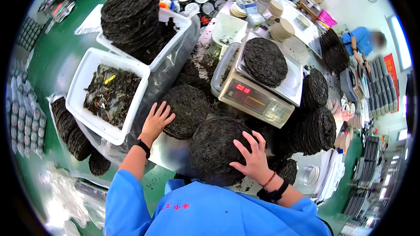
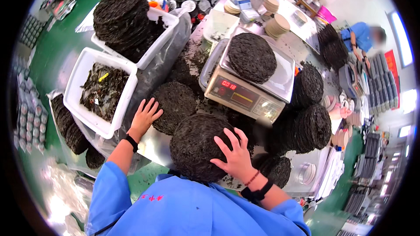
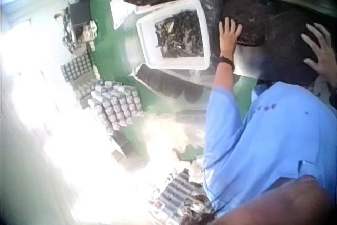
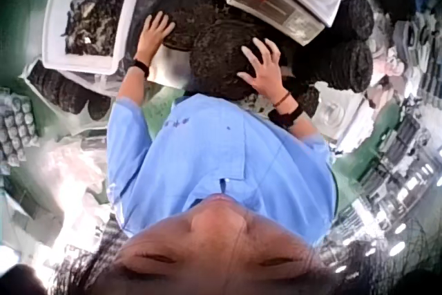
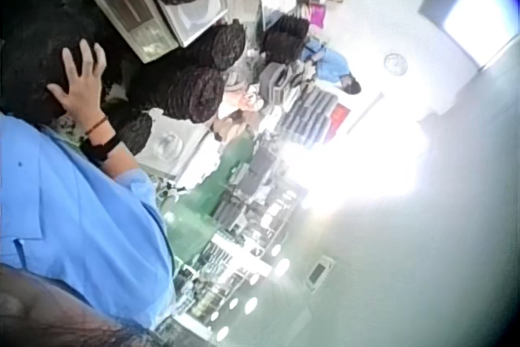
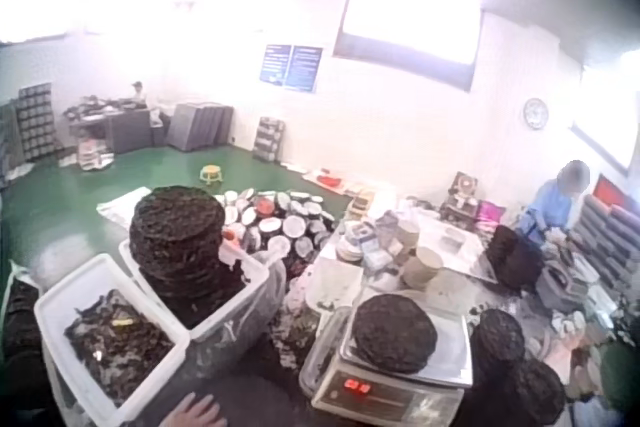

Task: The person removes compressed tea discs from a large plastic bag, places them onto an electronic scale to check the weight, and stacks them in columns on a work surface.

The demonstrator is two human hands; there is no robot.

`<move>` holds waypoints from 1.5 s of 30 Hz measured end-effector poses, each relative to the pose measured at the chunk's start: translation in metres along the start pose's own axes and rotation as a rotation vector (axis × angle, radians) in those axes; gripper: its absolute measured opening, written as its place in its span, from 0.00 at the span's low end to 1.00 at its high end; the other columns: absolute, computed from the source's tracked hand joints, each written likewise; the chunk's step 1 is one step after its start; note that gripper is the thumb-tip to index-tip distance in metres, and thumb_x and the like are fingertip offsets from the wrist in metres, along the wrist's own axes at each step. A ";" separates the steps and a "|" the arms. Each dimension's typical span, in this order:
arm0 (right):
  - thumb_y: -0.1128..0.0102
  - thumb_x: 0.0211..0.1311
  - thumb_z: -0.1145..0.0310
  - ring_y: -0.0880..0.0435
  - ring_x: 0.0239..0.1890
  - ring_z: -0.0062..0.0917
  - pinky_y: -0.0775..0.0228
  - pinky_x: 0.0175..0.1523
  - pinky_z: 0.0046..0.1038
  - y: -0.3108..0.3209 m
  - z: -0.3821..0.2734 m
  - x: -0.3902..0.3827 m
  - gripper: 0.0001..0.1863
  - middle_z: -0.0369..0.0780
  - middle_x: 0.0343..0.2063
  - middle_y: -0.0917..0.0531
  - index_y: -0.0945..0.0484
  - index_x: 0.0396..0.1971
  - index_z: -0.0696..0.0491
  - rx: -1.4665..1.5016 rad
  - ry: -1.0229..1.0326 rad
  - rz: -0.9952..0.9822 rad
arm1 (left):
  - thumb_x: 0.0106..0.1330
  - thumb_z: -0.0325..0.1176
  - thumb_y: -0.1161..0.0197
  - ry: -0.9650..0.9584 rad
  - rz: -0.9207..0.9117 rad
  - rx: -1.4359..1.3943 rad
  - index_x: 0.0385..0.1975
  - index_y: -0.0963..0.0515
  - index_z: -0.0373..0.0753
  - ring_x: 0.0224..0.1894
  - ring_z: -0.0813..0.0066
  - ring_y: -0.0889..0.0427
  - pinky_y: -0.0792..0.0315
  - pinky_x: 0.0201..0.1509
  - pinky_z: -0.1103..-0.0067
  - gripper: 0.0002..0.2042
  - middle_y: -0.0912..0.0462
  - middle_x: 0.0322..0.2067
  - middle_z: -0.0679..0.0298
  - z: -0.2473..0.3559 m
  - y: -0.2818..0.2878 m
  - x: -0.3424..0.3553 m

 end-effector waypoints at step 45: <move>0.35 0.55 0.58 0.34 0.64 0.41 0.47 0.69 0.44 0.055 -0.002 -0.095 0.33 0.47 0.62 0.31 0.31 0.60 0.55 0.299 0.020 0.330 | 0.65 0.24 0.39 0.689 0.132 -1.902 0.65 0.40 0.31 0.57 0.69 0.26 0.33 0.63 0.74 0.29 0.26 0.56 0.56 0.101 0.184 0.013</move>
Point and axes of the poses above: each hand's wrist, its own x-axis towards the middle knuckle, its own y-axis out of the back of the hand, z = x × y, the point moved 4 cm from there along x, towards the middle knuckle
